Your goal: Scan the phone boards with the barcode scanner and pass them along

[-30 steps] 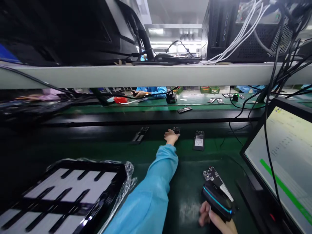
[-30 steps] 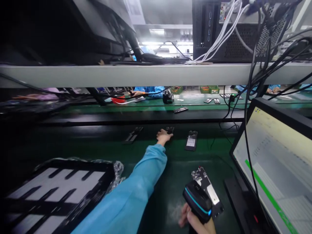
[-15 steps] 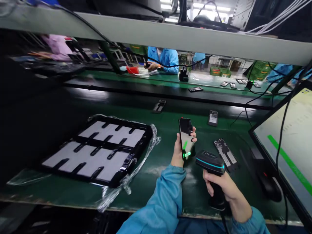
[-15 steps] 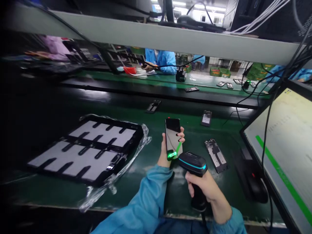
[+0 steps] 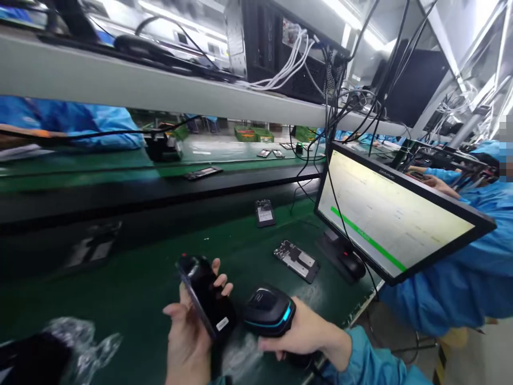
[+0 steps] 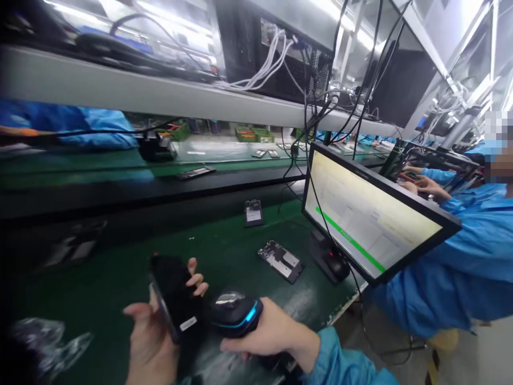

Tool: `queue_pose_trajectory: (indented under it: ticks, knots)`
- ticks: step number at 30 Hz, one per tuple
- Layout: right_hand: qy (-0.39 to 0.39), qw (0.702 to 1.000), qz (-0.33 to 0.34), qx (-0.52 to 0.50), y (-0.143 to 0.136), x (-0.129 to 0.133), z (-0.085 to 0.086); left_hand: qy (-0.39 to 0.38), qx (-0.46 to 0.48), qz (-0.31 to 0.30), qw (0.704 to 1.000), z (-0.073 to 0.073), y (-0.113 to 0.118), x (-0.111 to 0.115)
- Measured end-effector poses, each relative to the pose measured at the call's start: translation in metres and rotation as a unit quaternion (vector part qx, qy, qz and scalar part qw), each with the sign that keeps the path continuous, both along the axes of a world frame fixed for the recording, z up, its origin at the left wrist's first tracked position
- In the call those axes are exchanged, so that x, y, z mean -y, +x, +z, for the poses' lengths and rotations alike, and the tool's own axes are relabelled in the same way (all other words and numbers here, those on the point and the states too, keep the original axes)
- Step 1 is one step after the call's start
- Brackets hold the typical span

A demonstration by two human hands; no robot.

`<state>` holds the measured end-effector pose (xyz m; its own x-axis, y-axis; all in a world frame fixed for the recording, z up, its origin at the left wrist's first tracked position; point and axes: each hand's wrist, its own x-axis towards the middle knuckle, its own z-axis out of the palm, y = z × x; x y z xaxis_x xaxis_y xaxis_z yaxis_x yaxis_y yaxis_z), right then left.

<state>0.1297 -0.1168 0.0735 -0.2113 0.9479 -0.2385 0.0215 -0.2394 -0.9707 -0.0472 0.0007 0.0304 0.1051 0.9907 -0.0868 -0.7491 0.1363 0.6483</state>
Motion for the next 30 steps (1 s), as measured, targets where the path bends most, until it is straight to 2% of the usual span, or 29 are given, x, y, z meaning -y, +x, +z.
queue_pose_trajectory:
  ticks: [3, 6, 10, 13, 16, 20, 24, 27, 30]
  knots:
    - [0.065, 0.997, 0.034, 0.009, -0.002, 0.011, 0.009, -0.013, -0.072, 0.036, 0.997, -0.008, -0.005, -0.007]
    - [0.124, 0.991, 0.009, 0.047, -0.005, 0.022, 0.015, -0.062, -0.139, 0.095, 0.984, -0.015, -0.006, -0.01]
    - [0.139, 0.982, -0.032, 0.12, -0.004, 0.022, 0.004, -0.053, -0.23, 0.103, 0.966, -0.023, -0.001, -0.006]
    - [0.13, 0.978, -0.02, 0.16, -0.005, 0.007, -0.008, -0.032, -0.349, 0.135, 0.927, -0.029, 0.002, -0.007]
    - [0.132, 0.978, 0.01, 0.16, -0.013, -0.006, -0.013, -0.004, -0.436, 0.173, 0.883, -0.028, 0.004, -0.003]
    - [0.136, 0.978, 0.021, 0.159, -0.019, -0.013, -0.015, 0.021, -0.466, 0.182, 0.866, -0.022, 0.006, 0.001]
    - [0.117, 0.977, 0.007, 0.18, -0.016, -0.009, -0.015, 0.041, -0.456, 0.191, 0.868, -0.022, 0.007, 0.002]
    - [0.126, 0.976, -0.002, 0.177, -0.017, -0.006, -0.006, 0.076, -0.423, 0.191, 0.883, -0.024, 0.009, 0.006]
    - [0.139, 0.977, 0.005, 0.162, -0.026, -0.011, 0.006, 0.074, -0.436, 0.173, 0.88, -0.024, 0.012, 0.011]
